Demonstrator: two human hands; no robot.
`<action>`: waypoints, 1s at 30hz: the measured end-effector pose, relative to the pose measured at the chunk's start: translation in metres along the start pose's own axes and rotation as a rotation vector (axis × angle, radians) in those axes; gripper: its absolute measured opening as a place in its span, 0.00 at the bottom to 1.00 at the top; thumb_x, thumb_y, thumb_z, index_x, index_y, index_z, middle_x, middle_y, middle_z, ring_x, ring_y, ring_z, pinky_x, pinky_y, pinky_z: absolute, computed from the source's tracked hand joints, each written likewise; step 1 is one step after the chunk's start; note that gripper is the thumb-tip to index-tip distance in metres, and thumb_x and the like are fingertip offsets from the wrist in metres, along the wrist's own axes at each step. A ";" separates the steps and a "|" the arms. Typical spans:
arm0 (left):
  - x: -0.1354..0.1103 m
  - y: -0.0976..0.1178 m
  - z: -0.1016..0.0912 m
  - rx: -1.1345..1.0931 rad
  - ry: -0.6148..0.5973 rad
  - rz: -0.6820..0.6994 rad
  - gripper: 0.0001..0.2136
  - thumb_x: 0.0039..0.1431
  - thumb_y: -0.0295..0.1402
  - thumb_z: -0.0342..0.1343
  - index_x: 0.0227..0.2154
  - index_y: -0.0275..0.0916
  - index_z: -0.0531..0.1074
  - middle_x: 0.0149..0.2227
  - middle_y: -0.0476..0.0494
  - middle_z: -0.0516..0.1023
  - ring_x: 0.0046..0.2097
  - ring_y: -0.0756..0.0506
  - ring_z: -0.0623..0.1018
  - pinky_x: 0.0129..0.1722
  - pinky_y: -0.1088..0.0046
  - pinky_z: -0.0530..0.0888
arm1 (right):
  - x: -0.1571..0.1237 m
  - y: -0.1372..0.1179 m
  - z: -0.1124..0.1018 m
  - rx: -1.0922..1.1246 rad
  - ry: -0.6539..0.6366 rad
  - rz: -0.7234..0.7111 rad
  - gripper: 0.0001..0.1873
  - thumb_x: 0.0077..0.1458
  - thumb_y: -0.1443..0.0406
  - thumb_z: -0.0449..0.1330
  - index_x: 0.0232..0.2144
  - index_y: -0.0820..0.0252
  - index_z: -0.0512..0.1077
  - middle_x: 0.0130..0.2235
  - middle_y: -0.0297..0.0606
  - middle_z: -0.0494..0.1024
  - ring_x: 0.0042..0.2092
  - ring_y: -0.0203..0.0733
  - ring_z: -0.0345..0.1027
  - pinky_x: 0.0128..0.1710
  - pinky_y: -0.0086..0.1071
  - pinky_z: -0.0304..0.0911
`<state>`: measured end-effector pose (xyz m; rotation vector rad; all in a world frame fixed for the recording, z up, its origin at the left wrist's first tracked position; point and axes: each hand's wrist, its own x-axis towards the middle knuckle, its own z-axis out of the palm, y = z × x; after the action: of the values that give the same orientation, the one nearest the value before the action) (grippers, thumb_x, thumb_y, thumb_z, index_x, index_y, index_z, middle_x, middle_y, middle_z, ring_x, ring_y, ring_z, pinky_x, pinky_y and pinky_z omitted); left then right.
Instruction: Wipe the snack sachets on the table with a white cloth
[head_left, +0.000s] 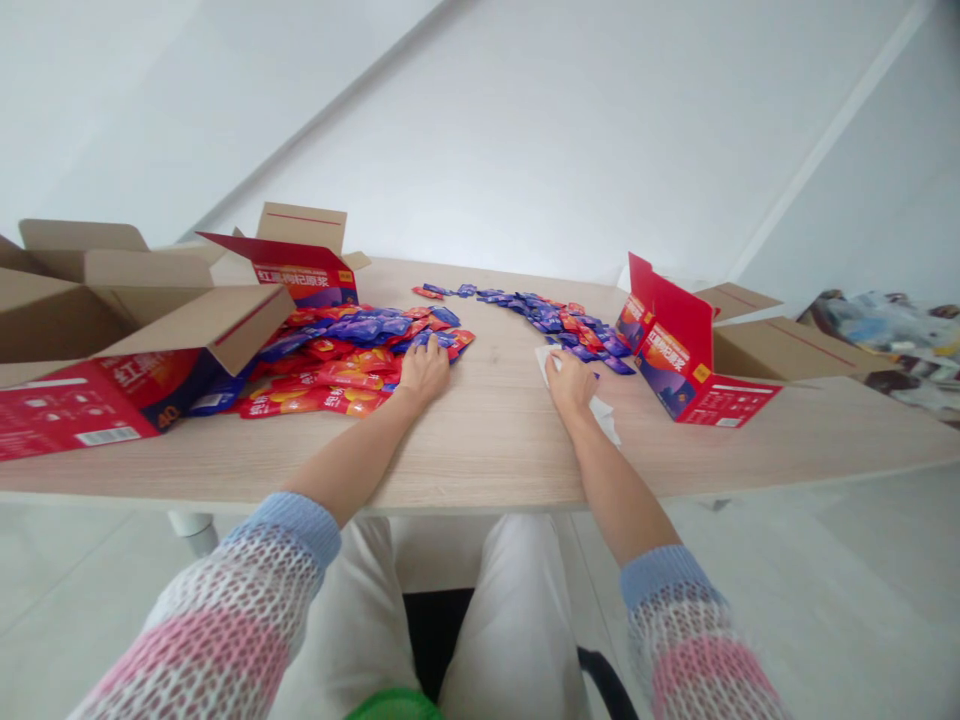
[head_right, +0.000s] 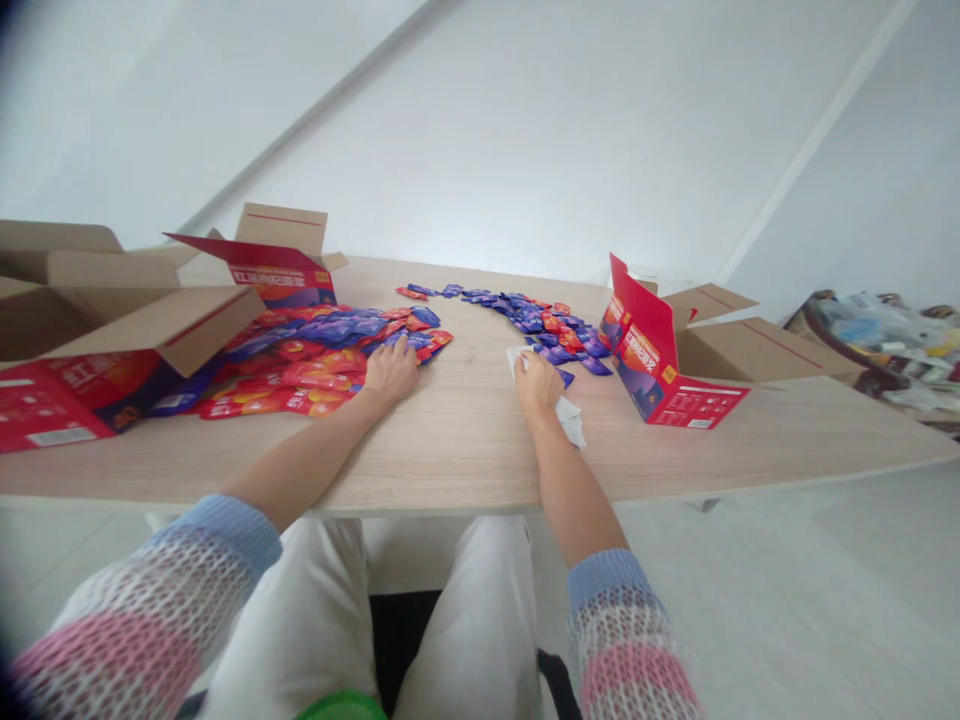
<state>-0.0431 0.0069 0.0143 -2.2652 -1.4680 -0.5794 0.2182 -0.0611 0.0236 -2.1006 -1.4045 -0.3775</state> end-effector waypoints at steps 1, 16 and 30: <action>-0.001 0.001 -0.002 -0.015 -0.014 0.053 0.16 0.58 0.27 0.45 0.44 0.27 0.72 0.54 0.24 0.67 0.48 0.34 0.72 0.49 0.57 0.62 | 0.001 0.003 -0.001 0.007 0.029 -0.015 0.20 0.62 0.58 0.45 0.51 0.51 0.70 0.48 0.42 0.75 0.47 0.46 0.68 0.44 0.33 0.58; -0.010 0.009 -0.010 -0.089 -0.058 0.131 0.14 0.59 0.31 0.45 0.36 0.31 0.75 0.38 0.32 0.76 0.39 0.37 0.76 0.37 0.64 0.67 | 0.027 0.052 0.029 -0.162 -0.017 0.213 0.33 0.54 0.51 0.54 0.52 0.74 0.67 0.52 0.59 0.65 0.55 0.57 0.56 0.49 0.43 0.57; -0.017 0.036 -0.006 -0.263 -0.186 -0.039 0.16 0.56 0.35 0.47 0.41 0.39 0.76 0.42 0.39 0.78 0.45 0.39 0.75 0.44 0.64 0.69 | -0.006 -0.016 0.019 0.373 -0.392 -0.535 0.17 0.55 0.52 0.57 0.42 0.54 0.76 0.43 0.38 0.76 0.44 0.41 0.68 0.43 0.30 0.59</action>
<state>-0.0173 -0.0227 0.0069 -2.5564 -1.6089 -0.6201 0.1997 -0.0500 0.0099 -1.5270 -2.0851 0.1059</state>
